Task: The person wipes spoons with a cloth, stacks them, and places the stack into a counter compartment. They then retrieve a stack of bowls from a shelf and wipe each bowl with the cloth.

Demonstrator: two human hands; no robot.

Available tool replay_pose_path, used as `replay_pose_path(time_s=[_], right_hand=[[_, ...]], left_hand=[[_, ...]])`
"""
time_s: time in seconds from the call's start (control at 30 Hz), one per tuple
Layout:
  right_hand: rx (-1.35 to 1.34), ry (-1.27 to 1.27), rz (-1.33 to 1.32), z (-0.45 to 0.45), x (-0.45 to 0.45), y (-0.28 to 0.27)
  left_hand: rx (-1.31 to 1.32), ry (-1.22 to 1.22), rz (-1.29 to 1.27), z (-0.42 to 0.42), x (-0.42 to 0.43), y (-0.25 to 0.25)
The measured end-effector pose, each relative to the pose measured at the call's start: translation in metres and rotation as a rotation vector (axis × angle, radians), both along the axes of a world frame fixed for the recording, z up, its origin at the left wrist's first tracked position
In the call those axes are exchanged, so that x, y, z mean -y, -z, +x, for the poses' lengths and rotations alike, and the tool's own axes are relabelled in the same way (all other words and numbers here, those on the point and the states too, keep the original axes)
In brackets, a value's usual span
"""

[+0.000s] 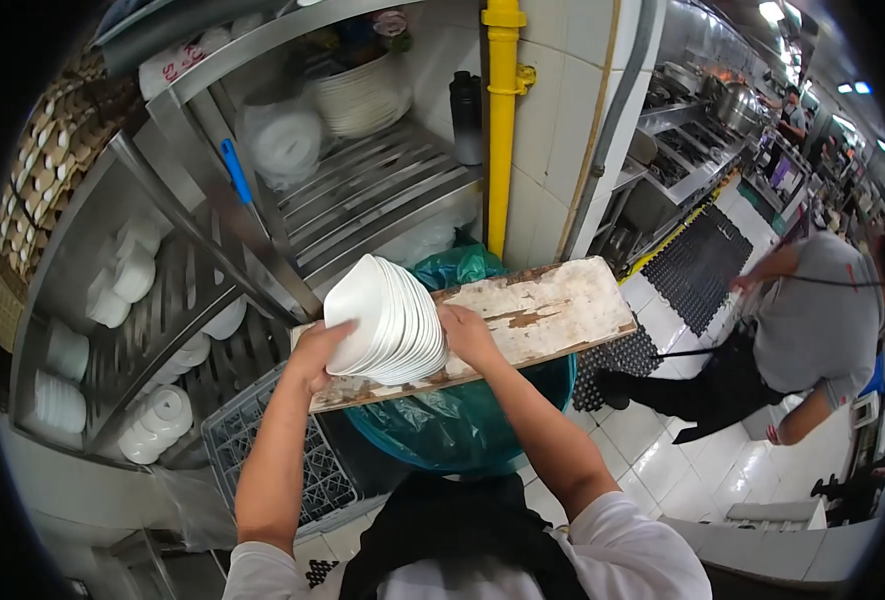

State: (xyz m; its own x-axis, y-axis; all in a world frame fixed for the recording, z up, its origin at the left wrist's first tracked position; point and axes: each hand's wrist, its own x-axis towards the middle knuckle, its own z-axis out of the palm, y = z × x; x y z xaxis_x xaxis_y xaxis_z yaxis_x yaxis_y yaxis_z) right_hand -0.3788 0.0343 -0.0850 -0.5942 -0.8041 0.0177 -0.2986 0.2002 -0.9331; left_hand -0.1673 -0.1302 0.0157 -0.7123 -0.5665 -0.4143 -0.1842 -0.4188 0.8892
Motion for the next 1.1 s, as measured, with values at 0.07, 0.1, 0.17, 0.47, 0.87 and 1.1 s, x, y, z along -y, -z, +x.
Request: replay_pose_path(time_s=[0.07, 0.1, 0.17, 0.47, 0.87, 1.1], right_hand=[[0.239, 0.031, -0.099, 0.009, 0.0, -0.029], [0.483, 0.07, -0.204, 0.016, 0.002, -0.04], [0.623, 0.017, -0.243, 0.023, 0.011, -0.041], [0.75, 0.21, -0.323, 0.052, 0.029, 0.017], [0.675, 0.177, -0.409, 0.064, 0.023, -0.02], [0.592, 0.213, -0.376, 0.043, 0.003, 0.004]], left_hand=[[-0.064, 0.026, 0.089, 0.008, 0.008, 0.015], [-0.211, 0.044, 0.287, 0.01, 0.005, 0.014], [-0.351, -0.002, 0.409, 0.009, -0.011, 0.004], [-0.387, 0.153, 0.152, -0.021, 0.003, -0.02], [-0.401, 0.207, 0.246, -0.014, 0.003, 0.013], [-0.171, 0.017, -0.192, -0.005, 0.053, 0.025]])
